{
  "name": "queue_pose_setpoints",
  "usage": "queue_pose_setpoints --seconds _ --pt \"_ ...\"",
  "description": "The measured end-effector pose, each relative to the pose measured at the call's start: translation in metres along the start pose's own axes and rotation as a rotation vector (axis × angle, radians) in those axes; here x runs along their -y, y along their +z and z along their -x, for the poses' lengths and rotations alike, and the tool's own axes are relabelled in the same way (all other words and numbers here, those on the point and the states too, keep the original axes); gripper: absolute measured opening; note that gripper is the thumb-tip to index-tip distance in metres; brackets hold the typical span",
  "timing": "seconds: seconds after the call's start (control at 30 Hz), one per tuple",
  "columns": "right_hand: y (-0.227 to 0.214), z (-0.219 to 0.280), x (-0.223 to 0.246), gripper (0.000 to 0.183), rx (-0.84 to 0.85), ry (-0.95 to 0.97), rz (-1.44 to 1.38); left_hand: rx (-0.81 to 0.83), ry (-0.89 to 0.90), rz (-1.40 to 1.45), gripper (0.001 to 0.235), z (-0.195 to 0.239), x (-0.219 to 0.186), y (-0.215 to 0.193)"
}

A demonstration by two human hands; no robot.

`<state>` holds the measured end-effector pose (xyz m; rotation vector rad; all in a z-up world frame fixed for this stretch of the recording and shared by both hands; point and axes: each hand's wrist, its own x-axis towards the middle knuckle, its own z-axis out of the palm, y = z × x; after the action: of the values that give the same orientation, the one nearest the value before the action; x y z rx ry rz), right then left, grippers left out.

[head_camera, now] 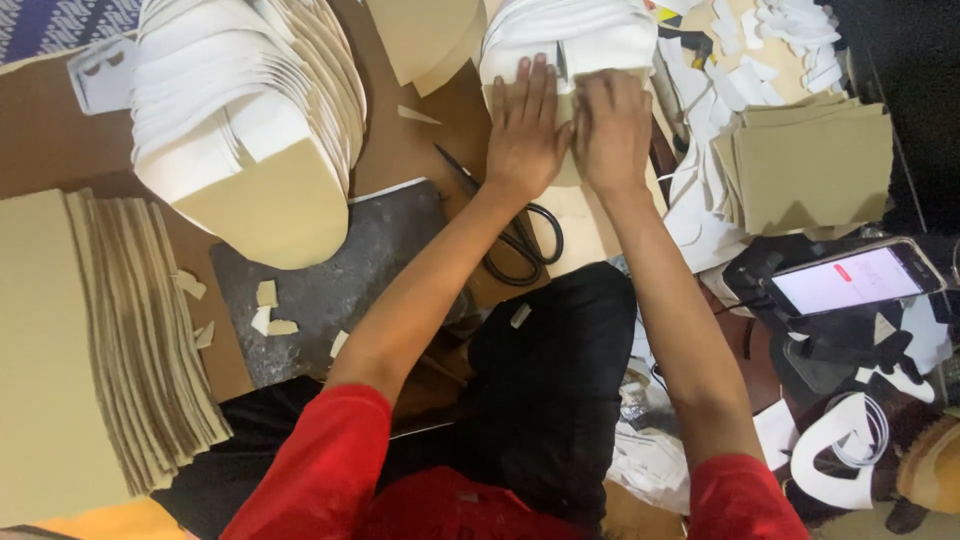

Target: The person uses large scissors to cut a white paper template from a piece of beige cardboard. They repeatedly trim the edges of the cardboard to match the template's shape and then place the finished piece onto a stack of similar cutouts.

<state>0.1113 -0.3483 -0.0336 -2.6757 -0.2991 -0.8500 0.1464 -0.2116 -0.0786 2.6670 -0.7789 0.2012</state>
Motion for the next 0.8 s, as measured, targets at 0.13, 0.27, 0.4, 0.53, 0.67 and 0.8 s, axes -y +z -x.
queue_pose_setpoints --seconds 0.13,0.27,0.4,0.53,0.67,0.8 --pt "0.02 0.01 -0.014 0.033 0.028 -0.046 0.217 0.159 0.013 0.034 0.069 -0.011 0.005 -0.01" --pt "0.041 0.018 -0.015 0.047 -0.029 -0.099 0.435 0.097 0.016 0.199 0.065 -0.004 0.011 -0.011" --pt "0.028 0.022 -0.001 0.045 0.006 -0.11 0.217 0.148 0.1 0.104 0.074 0.052 0.031 -0.03" --pt "-0.036 0.037 0.083 0.041 0.022 0.025 -0.158 -0.344 0.17 0.375 0.049 0.162 0.075 -0.062" --pt "-0.027 0.104 0.118 0.024 0.227 0.24 -0.122 -0.805 -0.651 -0.035 0.065 0.229 0.18 -0.067" --pt "-0.003 0.129 0.134 0.041 0.319 0.313 -0.169 -0.66 -0.931 0.232 0.06 0.234 0.252 -0.109"
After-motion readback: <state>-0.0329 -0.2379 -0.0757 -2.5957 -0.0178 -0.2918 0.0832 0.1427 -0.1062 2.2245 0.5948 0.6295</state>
